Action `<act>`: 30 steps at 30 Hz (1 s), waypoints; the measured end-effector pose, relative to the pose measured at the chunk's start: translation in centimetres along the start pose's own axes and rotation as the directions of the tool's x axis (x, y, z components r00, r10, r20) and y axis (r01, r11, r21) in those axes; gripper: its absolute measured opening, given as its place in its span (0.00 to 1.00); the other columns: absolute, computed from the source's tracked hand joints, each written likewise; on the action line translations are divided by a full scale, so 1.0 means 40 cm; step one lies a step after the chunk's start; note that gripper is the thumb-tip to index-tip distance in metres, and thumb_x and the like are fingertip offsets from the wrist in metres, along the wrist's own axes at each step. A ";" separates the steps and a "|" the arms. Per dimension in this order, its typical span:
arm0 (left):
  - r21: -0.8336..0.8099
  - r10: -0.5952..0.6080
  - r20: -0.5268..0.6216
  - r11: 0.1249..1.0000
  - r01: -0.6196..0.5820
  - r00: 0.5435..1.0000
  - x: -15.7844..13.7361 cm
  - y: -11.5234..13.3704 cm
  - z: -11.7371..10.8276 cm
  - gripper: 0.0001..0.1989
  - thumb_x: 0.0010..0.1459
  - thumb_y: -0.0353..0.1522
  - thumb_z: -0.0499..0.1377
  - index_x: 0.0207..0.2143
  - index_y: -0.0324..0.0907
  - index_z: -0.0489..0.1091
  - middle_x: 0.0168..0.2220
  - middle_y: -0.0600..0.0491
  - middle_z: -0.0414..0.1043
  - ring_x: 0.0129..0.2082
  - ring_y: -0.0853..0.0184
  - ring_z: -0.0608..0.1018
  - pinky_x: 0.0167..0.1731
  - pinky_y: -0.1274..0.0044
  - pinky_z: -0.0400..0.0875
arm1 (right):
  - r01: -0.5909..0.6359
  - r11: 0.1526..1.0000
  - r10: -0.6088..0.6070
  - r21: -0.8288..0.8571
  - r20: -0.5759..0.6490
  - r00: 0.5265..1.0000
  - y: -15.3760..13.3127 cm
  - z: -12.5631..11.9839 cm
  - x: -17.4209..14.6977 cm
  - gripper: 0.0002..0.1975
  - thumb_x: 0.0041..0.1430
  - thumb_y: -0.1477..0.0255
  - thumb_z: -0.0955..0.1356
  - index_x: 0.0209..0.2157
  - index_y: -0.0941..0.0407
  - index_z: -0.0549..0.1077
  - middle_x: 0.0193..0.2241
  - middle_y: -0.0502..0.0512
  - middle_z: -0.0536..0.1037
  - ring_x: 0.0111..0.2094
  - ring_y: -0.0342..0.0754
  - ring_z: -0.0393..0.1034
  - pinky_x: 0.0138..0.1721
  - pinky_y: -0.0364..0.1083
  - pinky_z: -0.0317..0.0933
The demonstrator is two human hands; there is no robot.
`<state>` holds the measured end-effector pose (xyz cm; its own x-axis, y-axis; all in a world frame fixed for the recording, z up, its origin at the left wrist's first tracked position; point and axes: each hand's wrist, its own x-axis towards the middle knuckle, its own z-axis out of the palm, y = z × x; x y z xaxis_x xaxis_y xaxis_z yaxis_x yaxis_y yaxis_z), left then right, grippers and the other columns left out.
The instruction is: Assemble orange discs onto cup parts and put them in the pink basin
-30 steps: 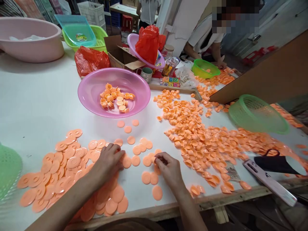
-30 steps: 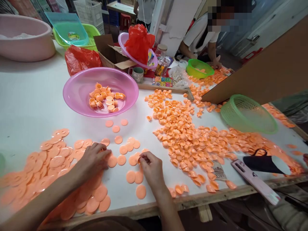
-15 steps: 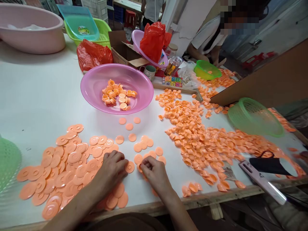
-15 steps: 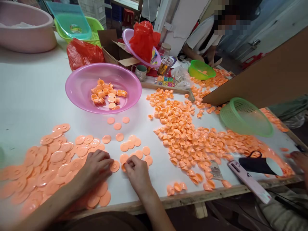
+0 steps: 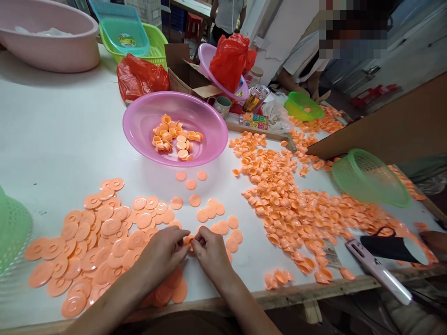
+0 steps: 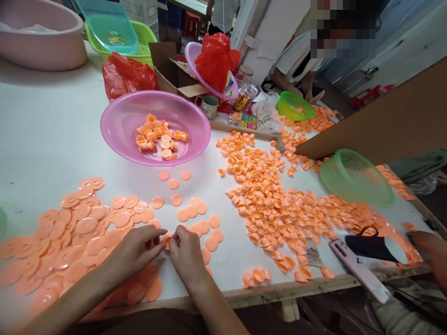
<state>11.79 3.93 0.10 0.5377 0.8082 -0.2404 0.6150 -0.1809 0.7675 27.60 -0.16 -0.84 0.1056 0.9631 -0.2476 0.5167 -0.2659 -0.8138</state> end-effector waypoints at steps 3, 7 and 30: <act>-0.113 -0.198 0.035 0.973 0.201 0.980 0.016 0.020 0.015 0.06 0.56 0.30 0.54 0.30 0.42 0.70 0.24 0.55 0.71 0.25 0.68 0.72 0.27 0.77 0.59 | -0.002 0.999 0.002 -0.038 0.014 1.000 -0.004 -0.004 0.001 0.08 0.50 0.78 0.62 0.22 0.53 0.60 0.19 0.46 0.67 0.22 0.43 0.61 0.24 0.41 0.52; -0.111 -0.222 -0.028 0.970 0.218 0.975 0.017 0.025 0.051 0.07 0.55 0.28 0.52 0.24 0.42 0.61 0.22 0.56 0.69 0.23 0.69 0.68 0.25 0.79 0.55 | 0.026 0.993 -0.025 -0.114 0.009 1.000 -0.010 0.011 -0.011 0.10 0.54 0.77 0.61 0.22 0.53 0.56 0.20 0.47 0.66 0.23 0.44 0.60 0.25 0.42 0.51; 0.053 -0.069 -0.600 0.991 0.126 0.797 0.176 0.006 -0.416 0.12 0.56 0.37 0.58 0.34 0.38 0.76 0.20 0.61 0.70 0.20 0.76 0.71 0.28 0.79 0.69 | -0.123 0.902 -0.082 -0.413 -0.444 0.893 0.149 -0.384 0.264 0.12 0.52 0.71 0.67 0.37 0.61 0.79 0.38 0.63 0.77 0.38 0.53 0.71 0.43 0.50 0.62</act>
<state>6.12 18.90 8.49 0.0397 0.9929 0.1119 0.7080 -0.1069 0.6981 44.85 9.08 -0.25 0.4289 0.8999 0.0786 0.8043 -0.3407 -0.4869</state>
